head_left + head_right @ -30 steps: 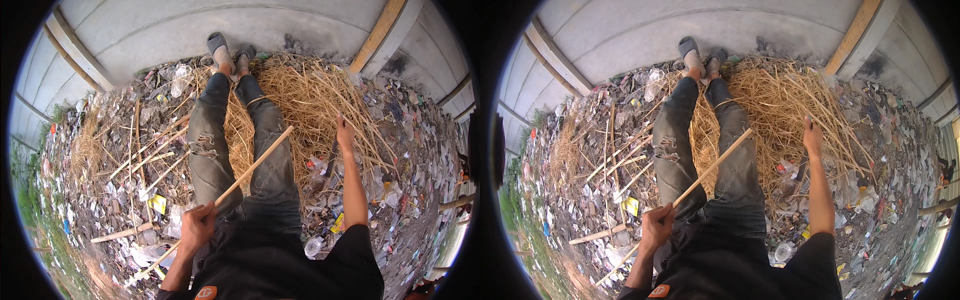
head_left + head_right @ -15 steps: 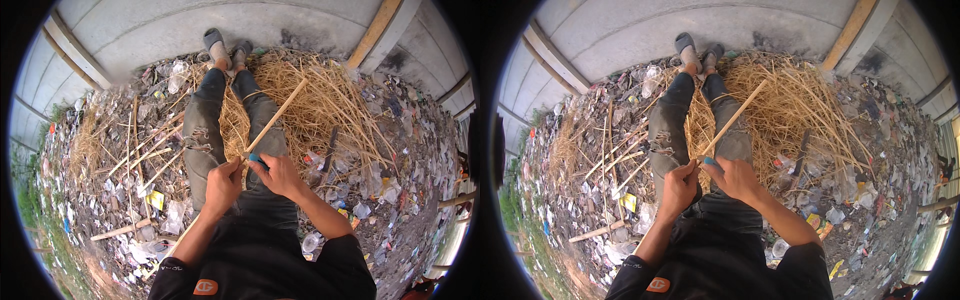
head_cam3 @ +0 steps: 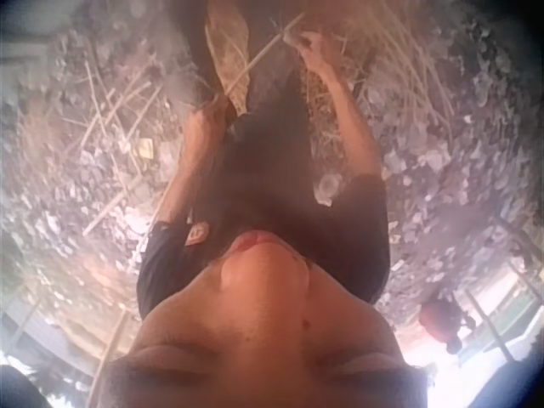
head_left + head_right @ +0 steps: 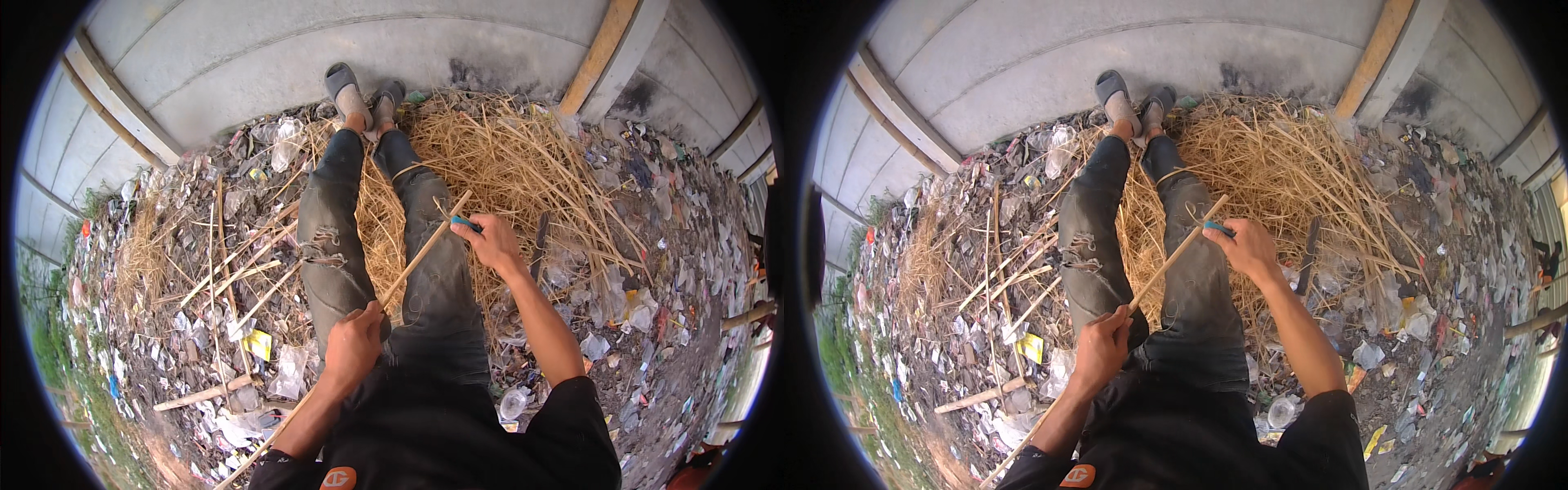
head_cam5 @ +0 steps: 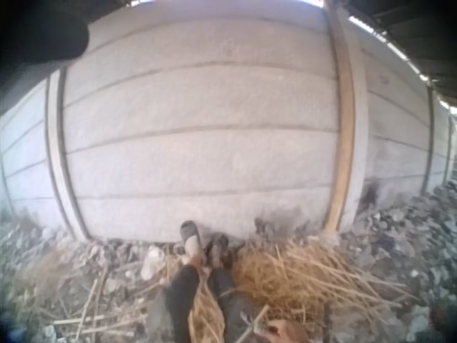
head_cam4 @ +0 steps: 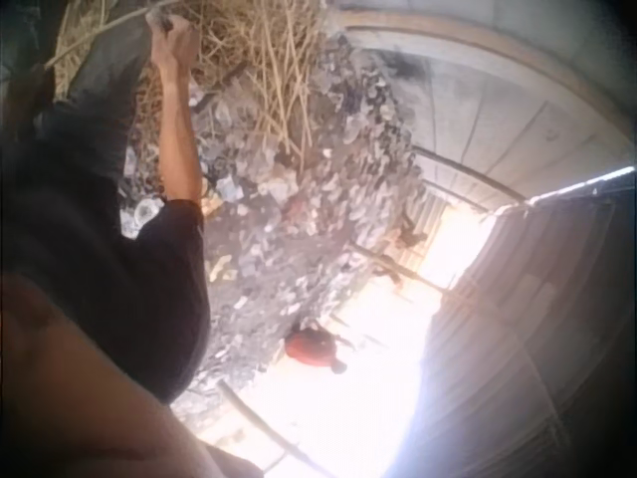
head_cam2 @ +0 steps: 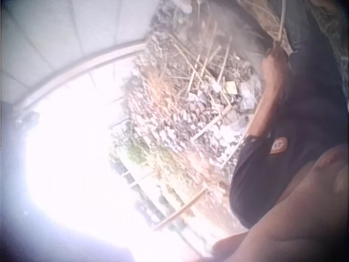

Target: The person sits on the ground and uses a small knife to shave and smooth a long, thin bamboo stick. They hold the stick with one hand and scrape along its length with the other, removing splinters and refining the surface.

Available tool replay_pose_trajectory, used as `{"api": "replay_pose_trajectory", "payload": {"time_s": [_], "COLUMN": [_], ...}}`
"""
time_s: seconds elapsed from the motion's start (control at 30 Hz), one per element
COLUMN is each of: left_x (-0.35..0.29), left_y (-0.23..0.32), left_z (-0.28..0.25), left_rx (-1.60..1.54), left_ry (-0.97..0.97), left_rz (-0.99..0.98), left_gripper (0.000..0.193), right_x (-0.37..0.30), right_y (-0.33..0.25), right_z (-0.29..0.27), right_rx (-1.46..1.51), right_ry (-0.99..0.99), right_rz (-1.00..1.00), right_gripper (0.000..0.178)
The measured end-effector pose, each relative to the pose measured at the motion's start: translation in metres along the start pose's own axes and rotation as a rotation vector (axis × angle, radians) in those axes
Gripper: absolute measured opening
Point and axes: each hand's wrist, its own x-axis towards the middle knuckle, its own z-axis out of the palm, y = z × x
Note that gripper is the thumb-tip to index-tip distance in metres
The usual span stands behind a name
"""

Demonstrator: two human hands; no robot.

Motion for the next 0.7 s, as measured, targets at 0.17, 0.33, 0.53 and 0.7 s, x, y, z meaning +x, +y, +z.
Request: {"api": "replay_pose_trajectory", "payload": {"time_s": [0.17, 0.33, 0.53, 0.7], "left_x": [-0.005, -0.048, -0.009, 0.033], "left_y": [0.005, -0.028, -0.018, 0.007], "left_z": [-0.012, -0.060, -0.022, 0.000], "left_rx": [-0.024, -0.173, -0.316, -0.391], "left_ry": [0.004, -0.111, 0.045, 0.039], "left_rz": [-0.058, -0.210, -0.275, -0.068], "left_gripper": [0.020, 0.028, 0.033, 0.037], "right_x": [0.025, 0.038, -0.004, -0.028], "right_y": [0.019, 0.221, 0.103, 0.009], "right_z": [0.006, -0.055, -0.071, -0.085], "right_rx": [-0.041, 0.079, 0.431, 0.304], "right_ry": [0.246, 0.664, 0.476, 0.274], "right_rz": [0.103, 0.383, 0.256, -0.210], "right_gripper": [0.066, 0.073, 0.057, 0.048]}}
